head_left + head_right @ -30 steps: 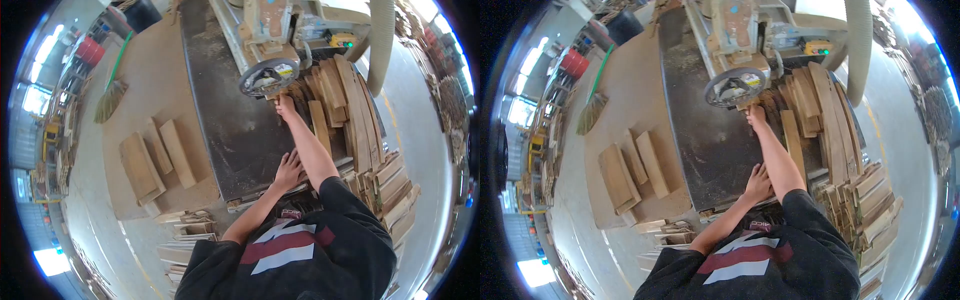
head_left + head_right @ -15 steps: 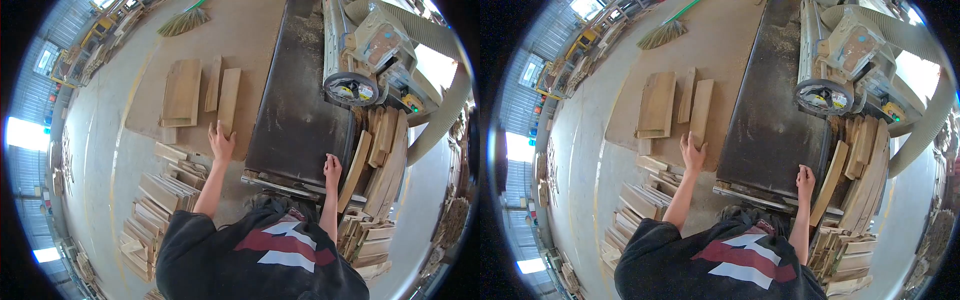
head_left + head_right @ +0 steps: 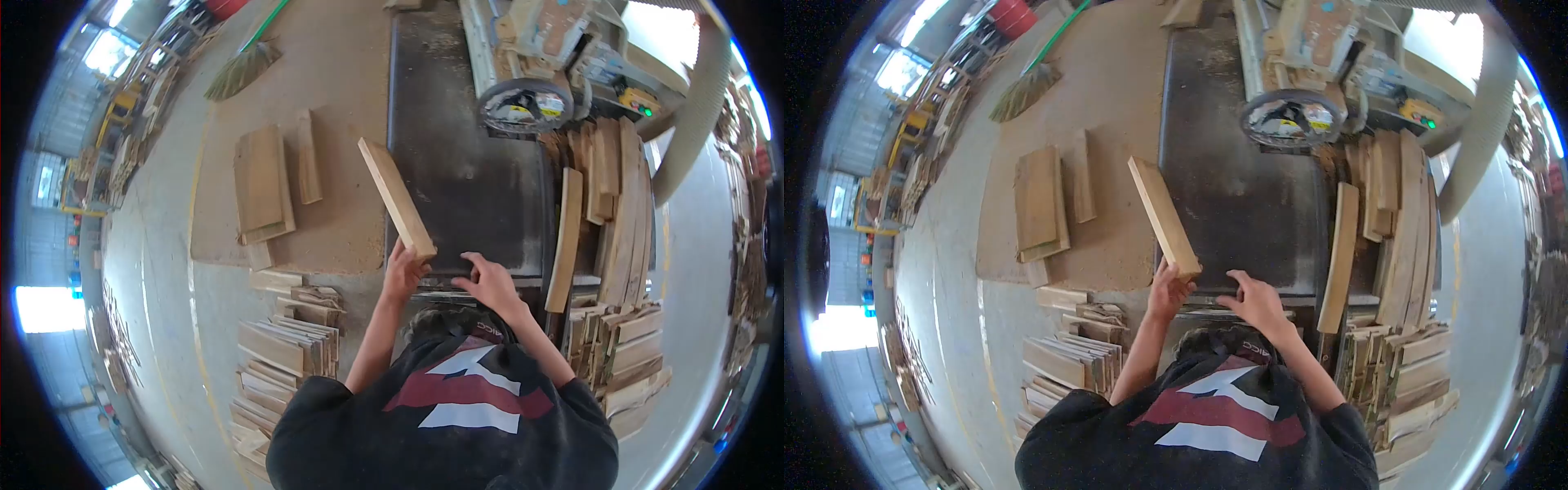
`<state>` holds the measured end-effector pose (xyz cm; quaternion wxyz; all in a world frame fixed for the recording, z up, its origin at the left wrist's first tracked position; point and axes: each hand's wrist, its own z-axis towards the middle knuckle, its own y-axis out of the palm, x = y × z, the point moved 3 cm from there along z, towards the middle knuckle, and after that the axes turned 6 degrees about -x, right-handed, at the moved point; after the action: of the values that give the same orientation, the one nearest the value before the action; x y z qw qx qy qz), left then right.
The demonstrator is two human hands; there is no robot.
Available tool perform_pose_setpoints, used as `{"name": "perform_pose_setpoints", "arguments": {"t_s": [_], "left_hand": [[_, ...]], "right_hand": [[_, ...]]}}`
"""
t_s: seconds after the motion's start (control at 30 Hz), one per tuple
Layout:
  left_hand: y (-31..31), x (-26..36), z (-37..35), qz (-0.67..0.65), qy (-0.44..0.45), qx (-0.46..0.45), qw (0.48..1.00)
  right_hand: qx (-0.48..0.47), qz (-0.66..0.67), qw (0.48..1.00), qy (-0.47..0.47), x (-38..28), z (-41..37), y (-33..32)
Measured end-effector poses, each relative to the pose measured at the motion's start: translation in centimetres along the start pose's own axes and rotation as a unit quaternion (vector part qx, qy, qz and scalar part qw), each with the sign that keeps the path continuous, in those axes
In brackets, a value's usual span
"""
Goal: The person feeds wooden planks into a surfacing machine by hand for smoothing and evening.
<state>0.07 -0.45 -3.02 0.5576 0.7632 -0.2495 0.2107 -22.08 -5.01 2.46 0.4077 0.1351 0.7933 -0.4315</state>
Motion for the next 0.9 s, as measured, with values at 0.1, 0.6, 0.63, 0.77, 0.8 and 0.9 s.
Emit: {"name": "perform_pose_setpoints", "arguments": {"t_s": [0.1, 0.6, 0.63, 0.77, 0.8, 0.9], "left_hand": [[1.1, -2.7, -0.1, 0.131, -0.011, -0.001, 0.991], [9.2, -11.6, 9.2, 0.663, -0.05, -0.173, 0.726], [9.2, -12.5, 9.6, 0.663, -0.052, -0.181, 0.725], [12.9, -12.7, 11.4, 0.632, -0.073, -0.158, 0.755], [14.1, -12.4, 12.1, 0.658, -0.138, -0.133, 0.728], [13.9, -15.2, 15.5, 0.623, -0.025, -0.107, 0.774]], "right_hand": [[0.008, -0.031, 0.999, 0.011, -0.5, -1.4, 0.2], [-0.022, 0.423, 0.863, 0.275, 12.7, -5.0, 0.9], [-0.022, 0.426, 0.849, 0.312, 13.2, -5.2, 0.5], [0.028, 0.533, 0.784, 0.316, 14.0, -4.2, -0.5], [0.033, 0.537, 0.782, 0.315, 14.2, -3.5, -0.3], [0.174, 0.603, 0.742, 0.236, 14.3, -0.2, -1.3]]}}
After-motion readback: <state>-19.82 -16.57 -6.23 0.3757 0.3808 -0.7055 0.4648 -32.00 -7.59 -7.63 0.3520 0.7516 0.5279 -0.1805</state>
